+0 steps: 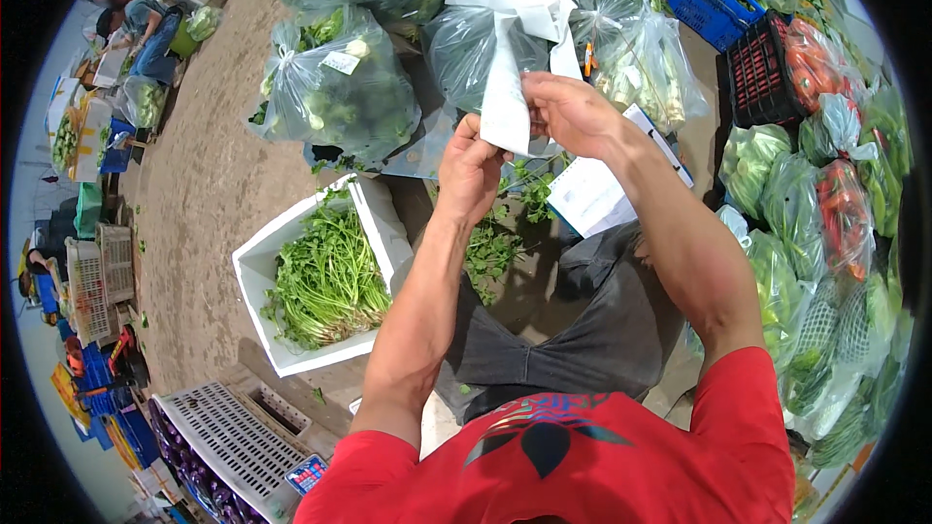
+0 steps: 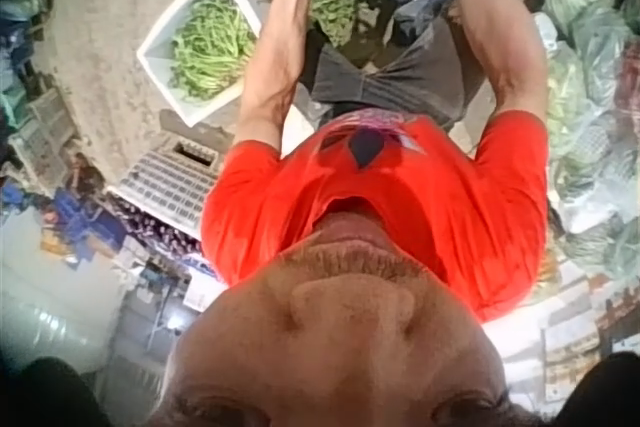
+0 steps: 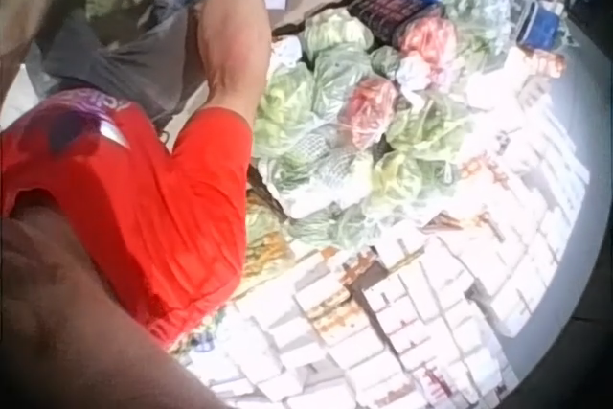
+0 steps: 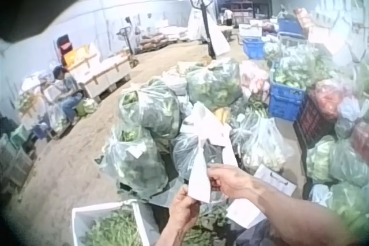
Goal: Cleaning, weighing, and bagging bunches of cilantro in a vegetable distribution center.
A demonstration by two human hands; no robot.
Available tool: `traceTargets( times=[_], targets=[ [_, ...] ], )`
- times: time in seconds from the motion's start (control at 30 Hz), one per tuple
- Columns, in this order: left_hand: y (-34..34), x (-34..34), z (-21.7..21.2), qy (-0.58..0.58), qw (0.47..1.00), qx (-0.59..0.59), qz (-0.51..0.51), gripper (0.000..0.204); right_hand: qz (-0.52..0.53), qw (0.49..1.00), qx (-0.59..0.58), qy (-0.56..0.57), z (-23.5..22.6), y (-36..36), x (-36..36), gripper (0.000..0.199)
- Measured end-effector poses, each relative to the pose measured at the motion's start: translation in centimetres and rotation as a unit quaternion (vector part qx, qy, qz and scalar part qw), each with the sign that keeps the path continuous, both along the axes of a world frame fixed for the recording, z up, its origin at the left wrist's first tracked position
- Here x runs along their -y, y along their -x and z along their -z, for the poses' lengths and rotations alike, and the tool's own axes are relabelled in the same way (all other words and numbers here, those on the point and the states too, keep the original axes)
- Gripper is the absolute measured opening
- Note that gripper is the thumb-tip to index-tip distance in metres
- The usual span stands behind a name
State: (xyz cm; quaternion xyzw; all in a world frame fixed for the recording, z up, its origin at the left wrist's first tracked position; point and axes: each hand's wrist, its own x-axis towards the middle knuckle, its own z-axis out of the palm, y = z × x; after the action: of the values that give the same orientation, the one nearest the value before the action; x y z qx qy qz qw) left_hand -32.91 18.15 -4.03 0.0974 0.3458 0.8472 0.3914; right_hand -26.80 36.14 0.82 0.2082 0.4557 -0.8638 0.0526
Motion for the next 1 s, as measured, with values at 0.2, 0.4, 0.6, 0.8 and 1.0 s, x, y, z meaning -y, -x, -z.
traceTargets(
  times=[0.2,0.4,0.6,0.8,1.0],
  targets=[
    [-0.4,0.5,1.9,0.071,0.994,-0.073,-0.029,0.014,0.103,0.991,-0.030,-0.081,0.7,0.1,-0.6,0.076],
    [-0.3,1.3,2.9,0.123,0.980,-0.153,-0.014,0.010,0.059,0.977,-0.031,-0.205,0.4,0.0,-1.0,0.077],
    [-1.0,1.4,1.8,0.181,0.973,-0.142,0.017,0.010,0.039,0.966,-0.047,-0.252,0.8,0.1,-1.1,0.077],
    [-1.3,1.4,2.7,0.192,0.972,-0.129,0.044,0.013,0.076,0.976,-0.027,-0.200,1.8,0.2,-1.5,0.075],
    [-1.8,1.4,3.5,0.197,0.971,-0.127,0.057,0.018,0.049,0.977,-0.043,-0.202,2.4,0.5,-2.2,0.074]
  ],
)
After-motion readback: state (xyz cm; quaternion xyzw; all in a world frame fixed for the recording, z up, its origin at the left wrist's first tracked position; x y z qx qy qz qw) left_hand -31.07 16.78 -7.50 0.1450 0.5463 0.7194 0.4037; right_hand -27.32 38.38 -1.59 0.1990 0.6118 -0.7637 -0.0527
